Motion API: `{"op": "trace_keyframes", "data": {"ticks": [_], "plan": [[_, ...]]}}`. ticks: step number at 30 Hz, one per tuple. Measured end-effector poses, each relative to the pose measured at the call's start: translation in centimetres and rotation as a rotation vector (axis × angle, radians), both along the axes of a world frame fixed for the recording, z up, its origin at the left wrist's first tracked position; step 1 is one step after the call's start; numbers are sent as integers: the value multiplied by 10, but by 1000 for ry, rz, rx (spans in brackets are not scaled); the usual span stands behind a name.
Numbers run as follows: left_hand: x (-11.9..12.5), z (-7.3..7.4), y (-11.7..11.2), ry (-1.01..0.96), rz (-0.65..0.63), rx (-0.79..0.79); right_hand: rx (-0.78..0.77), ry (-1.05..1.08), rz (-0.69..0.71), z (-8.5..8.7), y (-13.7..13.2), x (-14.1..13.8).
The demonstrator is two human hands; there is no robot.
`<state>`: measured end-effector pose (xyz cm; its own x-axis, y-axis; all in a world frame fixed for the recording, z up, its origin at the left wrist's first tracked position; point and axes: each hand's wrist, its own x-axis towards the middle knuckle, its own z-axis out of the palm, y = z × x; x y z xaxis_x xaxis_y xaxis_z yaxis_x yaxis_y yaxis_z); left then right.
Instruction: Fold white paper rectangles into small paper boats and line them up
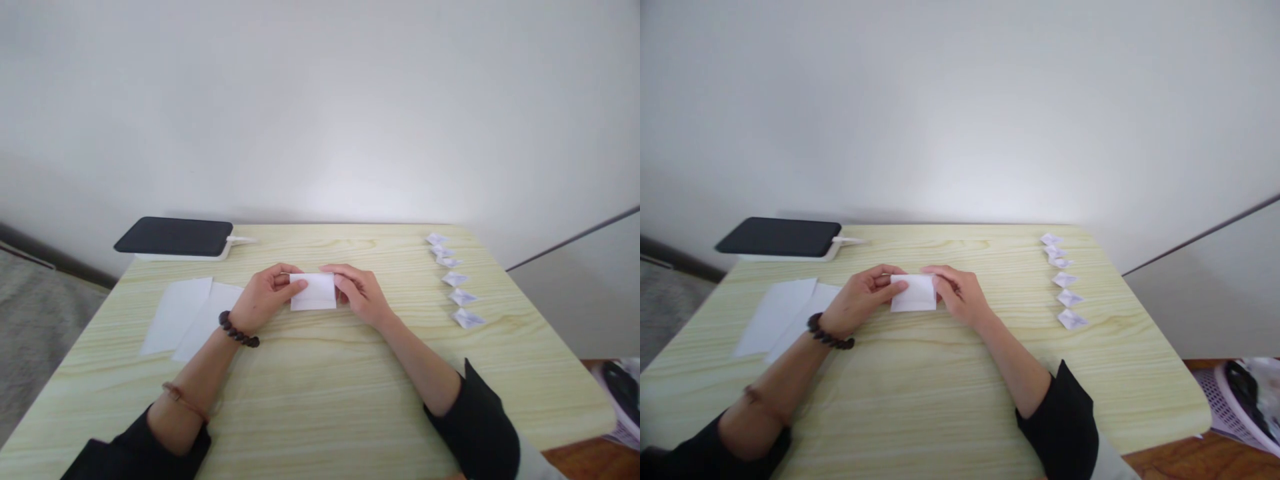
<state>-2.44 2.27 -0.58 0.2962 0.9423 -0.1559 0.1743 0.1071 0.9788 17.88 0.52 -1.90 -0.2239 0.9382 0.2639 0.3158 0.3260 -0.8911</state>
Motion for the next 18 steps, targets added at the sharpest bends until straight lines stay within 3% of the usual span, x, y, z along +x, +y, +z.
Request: {"op": "trace_keyframes", "data": {"ticks": [9, 18], "plan": [[0, 2, -1, 104, -13, 62, -43, 2, -55, -4, 3, -3], [2, -1, -1, 47, -3, 38, -41, -16, -65, -3, 1, -3]]}}
